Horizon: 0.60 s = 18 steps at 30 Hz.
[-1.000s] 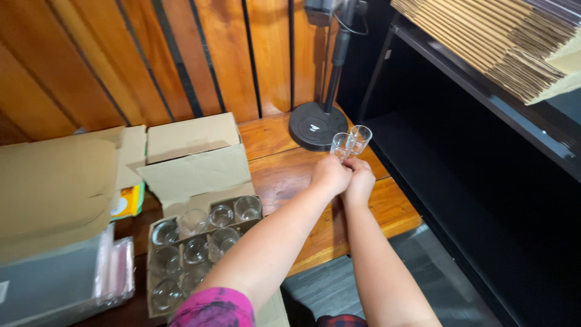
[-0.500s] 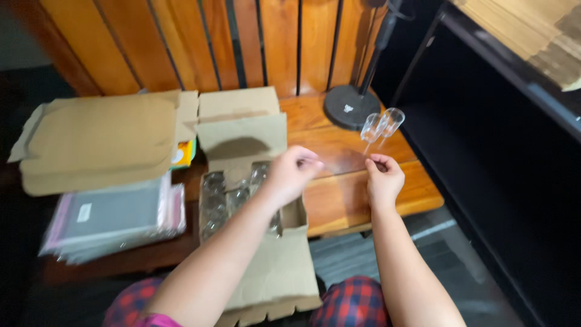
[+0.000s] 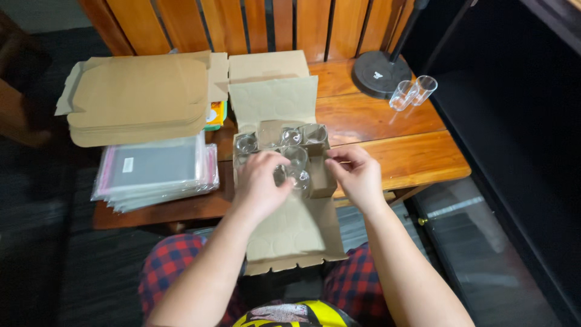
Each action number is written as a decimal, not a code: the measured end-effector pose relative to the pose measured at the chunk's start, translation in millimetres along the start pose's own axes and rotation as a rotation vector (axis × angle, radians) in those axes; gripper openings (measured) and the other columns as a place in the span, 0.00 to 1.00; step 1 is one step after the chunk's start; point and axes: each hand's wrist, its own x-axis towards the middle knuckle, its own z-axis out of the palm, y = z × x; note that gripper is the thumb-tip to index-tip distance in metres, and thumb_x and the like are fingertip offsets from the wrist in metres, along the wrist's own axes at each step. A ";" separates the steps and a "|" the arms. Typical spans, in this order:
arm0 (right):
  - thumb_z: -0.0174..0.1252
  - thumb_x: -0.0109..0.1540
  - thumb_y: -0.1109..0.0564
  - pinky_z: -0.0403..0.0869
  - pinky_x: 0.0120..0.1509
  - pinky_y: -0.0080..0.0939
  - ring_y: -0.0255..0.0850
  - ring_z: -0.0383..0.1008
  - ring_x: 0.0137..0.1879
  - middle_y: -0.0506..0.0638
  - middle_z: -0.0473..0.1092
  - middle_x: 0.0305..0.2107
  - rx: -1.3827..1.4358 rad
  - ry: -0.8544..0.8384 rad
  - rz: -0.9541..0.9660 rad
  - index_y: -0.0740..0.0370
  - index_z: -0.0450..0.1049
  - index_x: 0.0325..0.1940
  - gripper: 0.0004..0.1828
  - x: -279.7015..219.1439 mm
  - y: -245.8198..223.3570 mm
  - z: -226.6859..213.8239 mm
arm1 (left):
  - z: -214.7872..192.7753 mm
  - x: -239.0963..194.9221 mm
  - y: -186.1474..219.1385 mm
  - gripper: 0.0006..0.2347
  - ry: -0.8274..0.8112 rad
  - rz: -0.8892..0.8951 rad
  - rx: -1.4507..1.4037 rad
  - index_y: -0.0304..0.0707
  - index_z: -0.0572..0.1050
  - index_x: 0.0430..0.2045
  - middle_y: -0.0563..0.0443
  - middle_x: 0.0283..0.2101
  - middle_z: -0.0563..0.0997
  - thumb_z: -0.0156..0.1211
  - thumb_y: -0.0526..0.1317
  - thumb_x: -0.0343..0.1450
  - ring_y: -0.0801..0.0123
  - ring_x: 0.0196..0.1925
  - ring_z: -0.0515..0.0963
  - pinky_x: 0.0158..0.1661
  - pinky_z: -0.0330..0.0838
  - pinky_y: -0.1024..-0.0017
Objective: The person opens a cardboard box containing small clear glasses and removes them one by one. They place each glass on a wooden bench next to the box, arranging them in rows until all glasses are out of the box.
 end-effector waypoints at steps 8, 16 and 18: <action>0.75 0.47 0.68 0.82 0.55 0.36 0.46 0.81 0.47 0.56 0.73 0.43 -0.261 -0.285 -0.017 0.62 0.82 0.53 0.28 -26.9 -29.6 24.6 | 23.9 -18.7 -11.7 0.22 -0.050 0.113 0.045 0.45 0.78 0.52 0.48 0.58 0.75 0.71 0.40 0.62 0.55 0.64 0.70 0.61 0.63 0.56; 0.77 0.45 0.61 0.80 0.61 0.52 0.58 0.77 0.57 0.57 0.70 0.53 -0.619 -0.422 -0.151 0.66 0.77 0.56 0.35 -33.3 -40.4 39.3 | 32.9 -17.8 -22.4 0.25 0.059 0.163 0.011 0.32 0.77 0.51 0.40 0.58 0.73 0.72 0.34 0.58 0.47 0.65 0.70 0.62 0.66 0.54; 0.77 0.45 0.59 0.80 0.61 0.51 0.57 0.78 0.57 0.56 0.69 0.53 -0.634 -0.419 -0.136 0.65 0.77 0.56 0.36 -33.8 -33.9 40.6 | 33.0 -17.3 -22.8 0.25 0.051 0.162 0.016 0.32 0.77 0.51 0.40 0.58 0.73 0.72 0.34 0.58 0.48 0.65 0.70 0.62 0.66 0.54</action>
